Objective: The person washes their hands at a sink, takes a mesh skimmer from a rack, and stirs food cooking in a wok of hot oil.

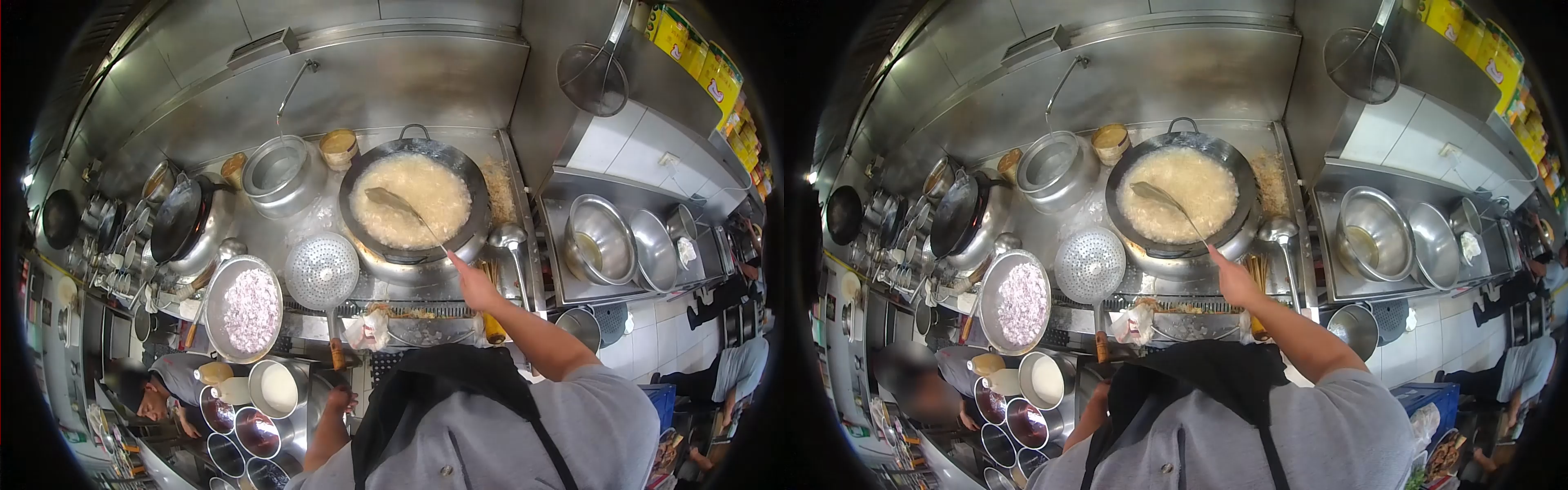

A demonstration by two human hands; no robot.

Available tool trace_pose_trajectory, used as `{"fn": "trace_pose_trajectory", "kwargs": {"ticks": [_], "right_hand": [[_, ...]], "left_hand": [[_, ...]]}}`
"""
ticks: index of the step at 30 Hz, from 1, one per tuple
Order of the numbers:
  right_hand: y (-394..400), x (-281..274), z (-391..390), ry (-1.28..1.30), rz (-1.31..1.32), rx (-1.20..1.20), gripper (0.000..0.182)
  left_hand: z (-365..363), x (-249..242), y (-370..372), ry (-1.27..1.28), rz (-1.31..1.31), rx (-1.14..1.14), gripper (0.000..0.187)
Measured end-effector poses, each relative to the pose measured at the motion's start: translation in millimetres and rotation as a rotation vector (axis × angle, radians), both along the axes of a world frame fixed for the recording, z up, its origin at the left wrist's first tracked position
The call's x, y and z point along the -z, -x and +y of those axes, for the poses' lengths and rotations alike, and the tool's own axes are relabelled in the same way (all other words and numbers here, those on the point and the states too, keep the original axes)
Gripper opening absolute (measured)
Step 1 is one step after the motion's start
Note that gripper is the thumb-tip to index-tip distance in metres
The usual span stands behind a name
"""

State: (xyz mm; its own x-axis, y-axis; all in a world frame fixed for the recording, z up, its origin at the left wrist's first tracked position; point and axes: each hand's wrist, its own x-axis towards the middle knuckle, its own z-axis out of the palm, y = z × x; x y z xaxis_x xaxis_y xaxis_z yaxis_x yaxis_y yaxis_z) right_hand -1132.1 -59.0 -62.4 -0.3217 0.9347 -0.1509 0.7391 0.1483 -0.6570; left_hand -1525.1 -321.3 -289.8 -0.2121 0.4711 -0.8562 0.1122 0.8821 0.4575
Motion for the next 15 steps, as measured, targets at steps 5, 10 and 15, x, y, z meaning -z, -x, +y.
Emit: {"fn": "trace_pose_trajectory", "kwargs": {"ticks": [5,10,15], "right_hand": [[-10.0,-26.1,40.8,-0.158,0.082,0.071,0.062],[-28.8,-115.5,13.3,0.035,-0.128,0.102,0.068],[-22.5,-27.0,35.3,-0.031,-0.155,0.014,0.073]], "left_hand": [[6.0,2.1,-1.6,-0.026,0.006,-0.043,0.038],[-0.3,24.6,-1.6,-0.046,-0.027,-0.077,0.044],[-3.7,-2.4,-22.8,0.044,0.048,0.078,0.046]]}}
